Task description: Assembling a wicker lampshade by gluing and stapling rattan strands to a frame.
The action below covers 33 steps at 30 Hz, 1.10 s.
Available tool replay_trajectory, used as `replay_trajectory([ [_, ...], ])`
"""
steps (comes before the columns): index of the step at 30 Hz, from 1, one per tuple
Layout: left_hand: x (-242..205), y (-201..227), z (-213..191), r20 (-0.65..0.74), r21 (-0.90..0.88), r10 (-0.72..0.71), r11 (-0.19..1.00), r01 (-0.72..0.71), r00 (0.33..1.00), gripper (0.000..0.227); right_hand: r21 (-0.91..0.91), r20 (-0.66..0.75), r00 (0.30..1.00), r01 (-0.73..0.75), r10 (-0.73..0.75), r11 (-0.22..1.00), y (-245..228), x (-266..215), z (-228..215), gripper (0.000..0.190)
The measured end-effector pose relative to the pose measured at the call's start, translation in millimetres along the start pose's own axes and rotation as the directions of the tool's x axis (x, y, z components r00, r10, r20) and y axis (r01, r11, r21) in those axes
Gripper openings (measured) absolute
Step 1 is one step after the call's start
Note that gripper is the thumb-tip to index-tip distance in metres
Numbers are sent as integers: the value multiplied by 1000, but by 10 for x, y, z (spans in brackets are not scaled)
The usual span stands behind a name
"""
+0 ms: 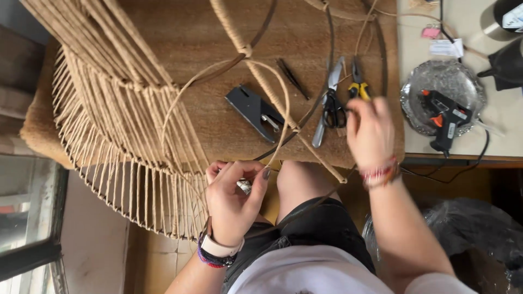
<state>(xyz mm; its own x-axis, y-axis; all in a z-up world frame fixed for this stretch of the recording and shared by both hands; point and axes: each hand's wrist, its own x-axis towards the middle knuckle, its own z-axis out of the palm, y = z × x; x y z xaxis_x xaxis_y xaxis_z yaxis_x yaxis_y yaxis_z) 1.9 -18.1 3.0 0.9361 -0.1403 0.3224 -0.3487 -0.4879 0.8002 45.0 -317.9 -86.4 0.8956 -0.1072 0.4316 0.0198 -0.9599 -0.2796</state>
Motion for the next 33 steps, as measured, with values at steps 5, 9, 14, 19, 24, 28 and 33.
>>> replay_trajectory([
  [5,-51,1,38,10,43,4,999,-4,1000,11,-443,307,921,-85,241,892,785,234,699,58],
  [9,-47,52,31,-2,117,31,993,-31,1000,6,-577,400,860,-34,318,816,879,396,802,69],
  [14,-58,65,25,-40,130,29,991,-24,999,7,-300,429,838,-219,336,928,728,286,25,51],
  [19,-85,30,26,-54,57,-8,998,11,999,11,390,230,969,-175,88,904,33,-473,-626,28],
  [24,-95,38,4,-26,-65,-43,997,41,999,12,374,336,918,74,-210,924,-541,-951,-469,42],
  [28,-126,21,5,-38,-64,-52,997,50,998,14,363,332,923,67,-196,930,-684,-983,-359,54],
  [33,-140,-50,13,-62,-158,-45,987,35,997,10,300,196,961,128,-193,945,-702,-975,-242,59],
])
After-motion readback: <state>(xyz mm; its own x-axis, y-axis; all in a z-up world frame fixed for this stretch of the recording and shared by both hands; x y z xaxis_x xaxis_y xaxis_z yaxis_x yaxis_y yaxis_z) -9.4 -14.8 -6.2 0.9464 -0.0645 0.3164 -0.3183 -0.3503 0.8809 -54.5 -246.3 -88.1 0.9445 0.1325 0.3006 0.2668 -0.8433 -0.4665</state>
